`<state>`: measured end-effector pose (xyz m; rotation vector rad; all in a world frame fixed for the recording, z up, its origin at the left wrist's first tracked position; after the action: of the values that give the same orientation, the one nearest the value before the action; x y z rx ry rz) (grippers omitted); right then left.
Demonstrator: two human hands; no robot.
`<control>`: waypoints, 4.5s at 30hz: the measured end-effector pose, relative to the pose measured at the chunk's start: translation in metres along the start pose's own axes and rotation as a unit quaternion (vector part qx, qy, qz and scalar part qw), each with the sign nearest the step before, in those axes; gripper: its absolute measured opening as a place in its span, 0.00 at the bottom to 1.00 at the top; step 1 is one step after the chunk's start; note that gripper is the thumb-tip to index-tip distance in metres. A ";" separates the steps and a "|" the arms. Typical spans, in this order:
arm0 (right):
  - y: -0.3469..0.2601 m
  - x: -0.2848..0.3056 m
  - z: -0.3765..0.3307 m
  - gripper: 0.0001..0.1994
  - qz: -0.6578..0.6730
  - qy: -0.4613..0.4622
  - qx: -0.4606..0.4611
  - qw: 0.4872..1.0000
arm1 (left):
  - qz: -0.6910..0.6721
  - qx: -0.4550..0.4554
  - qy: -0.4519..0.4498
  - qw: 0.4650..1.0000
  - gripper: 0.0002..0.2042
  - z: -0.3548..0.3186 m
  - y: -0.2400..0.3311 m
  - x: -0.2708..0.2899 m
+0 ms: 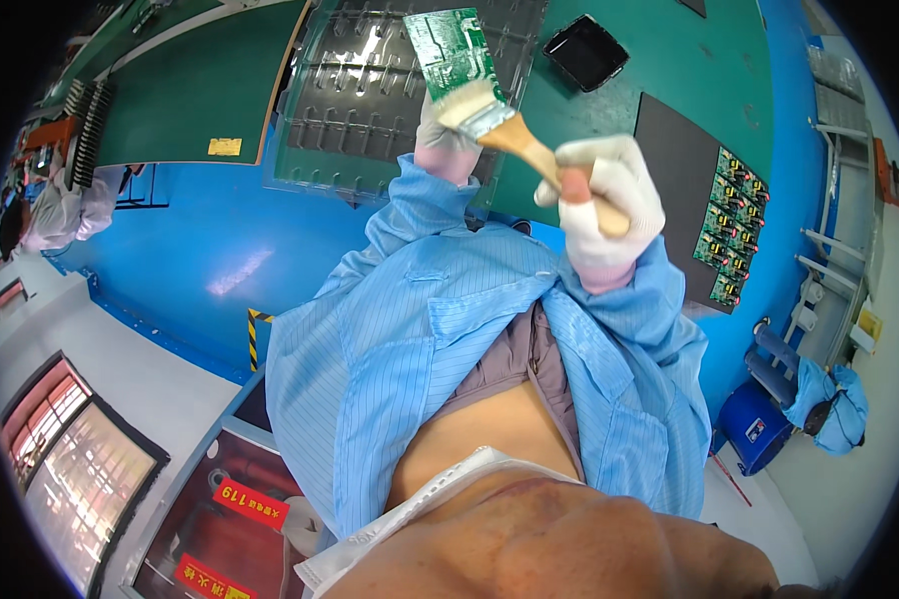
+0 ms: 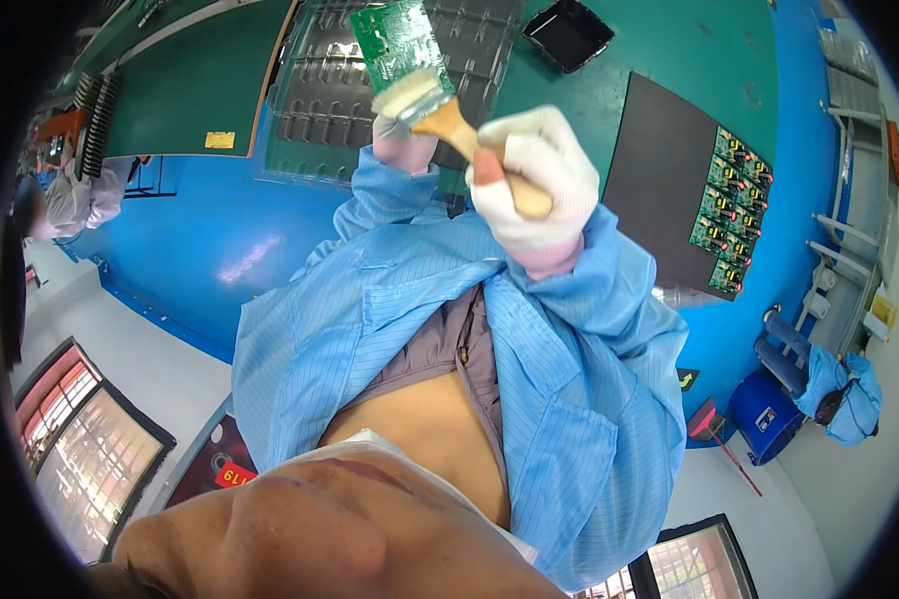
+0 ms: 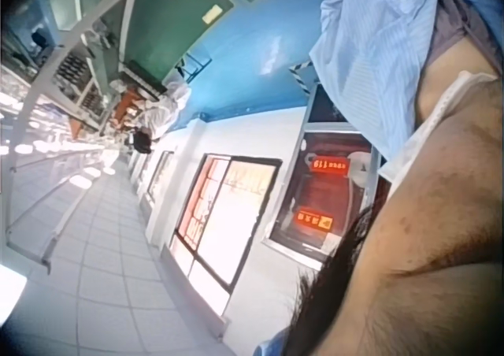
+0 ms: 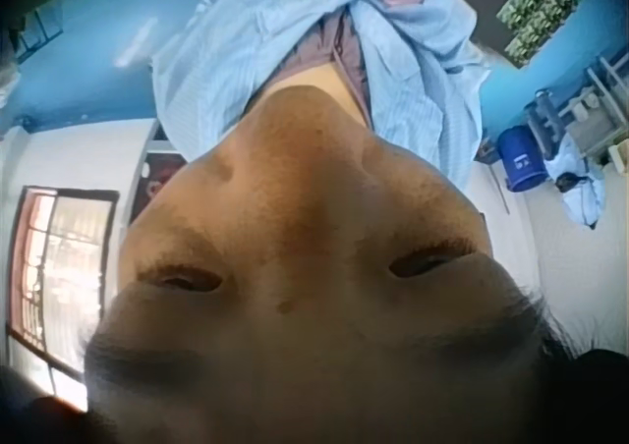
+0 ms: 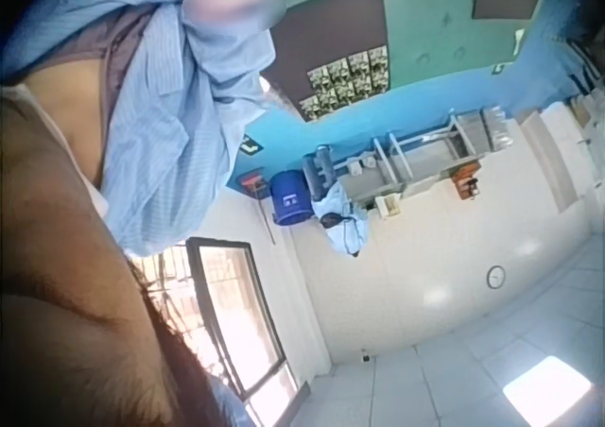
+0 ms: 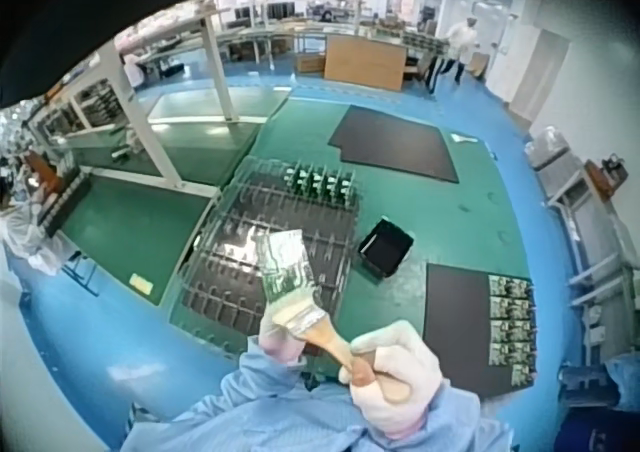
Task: Cleaning electronic circuit boards with a brush at a manual assembly station.
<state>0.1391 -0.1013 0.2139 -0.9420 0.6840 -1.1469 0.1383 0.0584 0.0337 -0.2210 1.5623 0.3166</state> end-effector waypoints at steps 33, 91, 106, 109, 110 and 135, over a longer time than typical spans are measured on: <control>0.018 -0.083 0.024 0.01 -0.063 -0.113 0.047 0.990 | 0.614 -0.220 0.031 0.757 0.14 0.011 0.083 0.014; 0.090 0.169 -0.083 0.04 -0.056 0.425 -0.223 0.876 | 0.720 -0.151 0.151 0.661 0.13 0.378 0.197 0.071; -0.019 0.418 -0.231 0.06 -0.049 0.617 -0.084 0.781 | 0.814 0.174 -0.354 0.427 0.21 0.014 -0.447 0.042; -0.052 0.453 -0.270 0.05 -0.061 0.642 -0.018 0.764 | 0.854 0.120 -0.431 0.265 0.22 -0.037 -0.558 0.050; -0.057 0.460 -0.283 0.05 -0.062 0.642 -0.020 0.764 | 0.854 0.122 -0.431 0.265 0.22 -0.045 -0.584 0.059; 0.019 0.452 -0.219 0.03 0.020 0.522 -0.098 0.847 | 0.852 0.023 -0.484 0.198 0.14 -0.046 -0.394 0.103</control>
<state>0.0925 -0.5893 0.1021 -0.3802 1.7135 -1.5484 0.2251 -0.3219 -0.0933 1.7048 -0.2825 1.6793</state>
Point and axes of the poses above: each hand's wrist, its own z-axis towards the middle knuckle, its own x-axis out of the back of the hand, y = z × x, the point moved 9 cm from there along z, towards the middle knuckle, and after that the axes turned 8 degrees about y, right-handed, at the moved point
